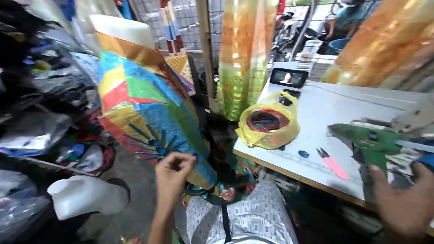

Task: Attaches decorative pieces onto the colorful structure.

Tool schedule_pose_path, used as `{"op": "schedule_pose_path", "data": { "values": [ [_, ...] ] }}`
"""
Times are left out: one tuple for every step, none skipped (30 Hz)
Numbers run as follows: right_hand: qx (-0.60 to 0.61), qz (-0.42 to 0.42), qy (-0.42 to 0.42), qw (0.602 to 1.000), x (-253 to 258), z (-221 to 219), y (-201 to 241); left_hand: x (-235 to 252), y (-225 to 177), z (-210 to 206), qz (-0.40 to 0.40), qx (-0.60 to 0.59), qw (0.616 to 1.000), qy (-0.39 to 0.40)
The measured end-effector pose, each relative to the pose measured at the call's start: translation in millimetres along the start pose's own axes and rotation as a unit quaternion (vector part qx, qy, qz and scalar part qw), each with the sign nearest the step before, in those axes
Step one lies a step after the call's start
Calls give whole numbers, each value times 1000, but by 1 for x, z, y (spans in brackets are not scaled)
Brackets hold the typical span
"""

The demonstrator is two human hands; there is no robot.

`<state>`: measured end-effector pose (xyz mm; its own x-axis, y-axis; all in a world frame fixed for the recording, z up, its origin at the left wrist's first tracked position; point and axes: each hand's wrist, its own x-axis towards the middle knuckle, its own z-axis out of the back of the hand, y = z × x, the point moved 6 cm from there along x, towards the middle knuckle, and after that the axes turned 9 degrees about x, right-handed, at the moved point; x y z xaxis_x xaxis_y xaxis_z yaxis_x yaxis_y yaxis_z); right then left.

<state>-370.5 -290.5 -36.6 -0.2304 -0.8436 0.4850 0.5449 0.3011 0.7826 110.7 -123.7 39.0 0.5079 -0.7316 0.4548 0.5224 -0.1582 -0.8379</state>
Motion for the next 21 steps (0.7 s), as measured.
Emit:
{"op": "schedule_pose_path", "data": {
  "values": [
    [-4,-16,16,1000,2,-3,-3,-12,10,-25,33,-10,998,52],
    [-9,-32,34,999,5,-7,-6,-24,20,-45,65,-28,993,96],
    [-7,-49,52,997,8,-11,-9,-36,28,-62,92,-44,986,130],
    [-2,-63,66,996,12,-15,-11,-47,34,-75,115,-58,979,161],
    [4,-72,74,995,14,-17,-10,-56,39,-85,129,-65,971,189],
    [8,-78,81,994,17,-19,-8,-63,42,-92,136,-63,965,214],
    [6,-81,88,993,20,-22,-6,-70,45,-96,136,-53,961,234],
    [5,-85,94,992,23,-24,-4,-75,49,-98,134,-43,958,250],
    [4,-89,98,991,26,-27,-4,-79,54,-98,135,-36,956,257],
    [4,-90,100,991,29,-30,-4,-82,58,-97,138,-33,957,254],
    [4,-91,101,991,32,-34,-4,-82,61,-93,144,-32,958,247],
    [5,-90,102,991,34,-38,-4,-81,62,-89,155,-34,958,238],
    [10,-94,103,990,36,-41,-4,-78,63,-84,168,-38,958,231],
    [17,-99,101,990,38,-44,-4,-76,62,-78,178,-40,958,223],
    [25,-107,103,989,39,-46,-5,-73,61,-73,185,-41,958,216],
    [36,-114,107,987,41,-48,-6,-71,60,-68,187,-43,959,209],
    [46,-117,114,985,43,-49,-8,-69,59,-64,185,-45,961,200],
    [53,-124,126,983,45,-49,-10,-68,58,-60,183,-47,964,190],
    [57,-130,135,981,48,-49,-12,-67,58,-58,182,-53,966,178],
    [59,-133,141,979,51,-49,-13,-66,57,-56,182,-60,968,164],
    [61,-132,145,979,54,-49,-17,-64,56,-55,183,-68,969,149]
  ]
}}
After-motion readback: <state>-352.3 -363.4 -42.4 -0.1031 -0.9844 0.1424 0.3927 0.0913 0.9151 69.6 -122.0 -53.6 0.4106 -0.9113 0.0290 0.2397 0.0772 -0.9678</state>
